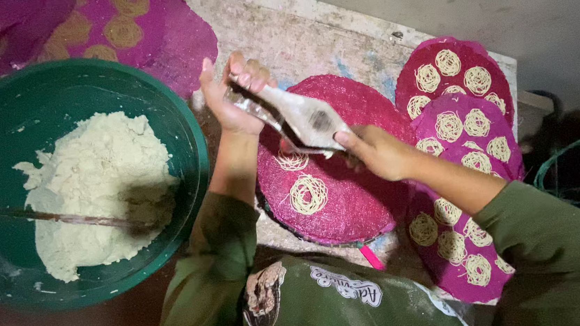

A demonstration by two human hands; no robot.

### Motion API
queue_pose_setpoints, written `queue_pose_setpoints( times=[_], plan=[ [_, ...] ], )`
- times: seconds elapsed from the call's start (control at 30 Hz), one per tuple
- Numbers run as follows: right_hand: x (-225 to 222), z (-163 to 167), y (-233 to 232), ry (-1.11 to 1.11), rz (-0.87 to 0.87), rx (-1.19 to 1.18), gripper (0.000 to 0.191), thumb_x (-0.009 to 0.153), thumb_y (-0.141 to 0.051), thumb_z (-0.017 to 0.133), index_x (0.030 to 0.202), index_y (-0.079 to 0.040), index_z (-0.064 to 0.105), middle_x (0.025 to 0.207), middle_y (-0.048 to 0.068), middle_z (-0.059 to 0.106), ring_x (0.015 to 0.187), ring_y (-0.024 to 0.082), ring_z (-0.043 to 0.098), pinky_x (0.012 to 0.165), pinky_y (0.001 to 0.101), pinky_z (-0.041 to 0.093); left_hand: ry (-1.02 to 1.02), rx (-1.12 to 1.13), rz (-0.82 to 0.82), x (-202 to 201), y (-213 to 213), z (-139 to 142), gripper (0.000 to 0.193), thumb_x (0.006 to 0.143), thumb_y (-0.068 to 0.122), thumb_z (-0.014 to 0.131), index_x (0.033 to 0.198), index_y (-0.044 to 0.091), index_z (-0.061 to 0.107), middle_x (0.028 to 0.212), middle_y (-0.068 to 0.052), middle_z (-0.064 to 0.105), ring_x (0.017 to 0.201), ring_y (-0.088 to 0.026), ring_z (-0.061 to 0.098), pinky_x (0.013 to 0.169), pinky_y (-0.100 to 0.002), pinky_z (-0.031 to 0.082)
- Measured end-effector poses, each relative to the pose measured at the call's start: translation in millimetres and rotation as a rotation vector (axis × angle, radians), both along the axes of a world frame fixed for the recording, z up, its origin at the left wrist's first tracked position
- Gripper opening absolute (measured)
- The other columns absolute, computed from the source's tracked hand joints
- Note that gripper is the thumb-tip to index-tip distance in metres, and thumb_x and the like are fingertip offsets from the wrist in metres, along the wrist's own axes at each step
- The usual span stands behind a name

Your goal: The person uses a manual dough press to extrude dough into spiral noodle shapes onto pink trays. They repeatedly scoop dough from a green bowl, load it into the press, and squeeze the handle to form noodles, then move the trays aside as they fill.

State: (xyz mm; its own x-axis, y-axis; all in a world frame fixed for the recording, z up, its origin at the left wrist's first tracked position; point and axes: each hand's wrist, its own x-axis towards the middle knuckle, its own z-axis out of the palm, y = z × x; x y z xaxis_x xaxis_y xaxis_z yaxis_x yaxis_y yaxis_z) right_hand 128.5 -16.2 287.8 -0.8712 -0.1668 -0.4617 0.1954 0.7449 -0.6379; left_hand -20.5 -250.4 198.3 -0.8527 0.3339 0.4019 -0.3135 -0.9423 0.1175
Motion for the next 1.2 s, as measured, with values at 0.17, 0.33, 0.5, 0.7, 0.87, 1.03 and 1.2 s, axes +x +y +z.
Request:
queue_pose_setpoints(
  times=[0.17, 0.33, 0.5, 0.7, 0.87, 1.03, 1.2],
  plan=[
    [2.8, 8.3, 6.7, -0.142, -0.022, 0.003, 0.081, 0.097, -0.068, 0.028, 0.088, 0.002, 0.069, 0.068, 0.008, 0.069, 0.059, 0.019, 0.069, 0.06, 0.0355, 0.061, -0.166, 0.027, -0.026, 13.9, 8.9, -9.7, 0.042, 0.1, 0.057, 0.05, 0.086, 0.018, 0.055, 0.074, 0.003, 0.055, 0.074, -0.015, 0.055, 0.08, -0.036, 0.05],
    [-7.9, 14.5, 16.4, -0.012, -0.083, 0.097, 0.073, 0.101, -0.061, 0.037, 0.093, 0.004, 0.068, 0.068, 0.008, 0.066, 0.06, 0.019, 0.065, 0.059, 0.0358, 0.055, -0.094, 0.057, -0.018, 1.5, 26.3, 1.7, 0.038, 0.101, 0.053, 0.052, 0.09, 0.017, 0.055, 0.078, 0.003, 0.055, 0.079, -0.014, 0.056, 0.084, -0.037, 0.049],
    [-8.9, -2.3, 21.3, 0.056, -0.055, -0.091, 0.057, 0.102, -0.055, 0.039, 0.11, -0.004, 0.063, 0.071, 0.005, 0.063, 0.064, 0.015, 0.062, 0.062, 0.033, 0.053, -0.509, -0.183, -0.019, -6.1, 17.4, 6.7, 0.055, 0.089, 0.059, 0.035, 0.089, 0.007, 0.053, 0.087, -0.008, 0.065, 0.084, -0.02, 0.062, 0.083, -0.032, 0.053],
    [-10.6, -18.9, 34.1, 0.093, -0.035, -0.2, 0.056, 0.105, -0.052, 0.042, 0.099, 0.0, 0.062, 0.073, 0.004, 0.061, 0.066, 0.014, 0.06, 0.062, 0.0321, 0.052, -0.318, -1.21, -0.283, 25.1, 13.4, -58.3, 0.077, 0.104, 0.067, 0.012, 0.123, 0.009, 0.06, 0.086, -0.009, 0.073, 0.046, -0.007, 0.039, 0.036, -0.022, 0.021],
    [-11.3, -30.0, 37.6, 0.166, -0.076, -0.153, 0.051, 0.101, -0.053, 0.042, 0.11, -0.007, 0.062, 0.073, 0.003, 0.061, 0.066, 0.014, 0.06, 0.063, 0.0329, 0.051, -0.07, -1.383, -0.041, 52.3, -2.6, -85.2, 0.059, 0.106, 0.048, 0.022, 0.154, 0.017, 0.035, 0.103, -0.007, 0.079, 0.046, -0.008, 0.04, 0.04, -0.022, 0.031],
    [-8.1, -33.5, 58.6, 0.169, -0.069, -0.211, 0.063, 0.105, -0.059, 0.034, 0.106, -0.002, 0.062, 0.08, 0.006, 0.064, 0.071, 0.014, 0.063, 0.067, 0.0324, 0.055, 0.201, -1.495, 0.393, 75.3, -13.3, -28.2, 0.052, 0.11, 0.042, 0.04, 0.152, 0.012, 0.05, 0.122, -0.011, 0.077, 0.075, -0.016, 0.063, 0.066, -0.03, 0.052],
    [-19.9, -26.9, 72.1, -0.21, 0.031, -0.334, 0.077, 0.096, -0.068, 0.021, 0.104, -0.005, 0.064, 0.081, 0.008, 0.072, 0.071, 0.015, 0.07, 0.069, 0.0326, 0.064, -0.65, -0.356, -0.134, 32.6, 12.8, 45.1, 0.063, 0.099, 0.052, 0.034, 0.124, 0.0, 0.058, 0.112, -0.015, 0.071, 0.1, -0.026, 0.067, 0.092, -0.038, 0.051]
  ],
)
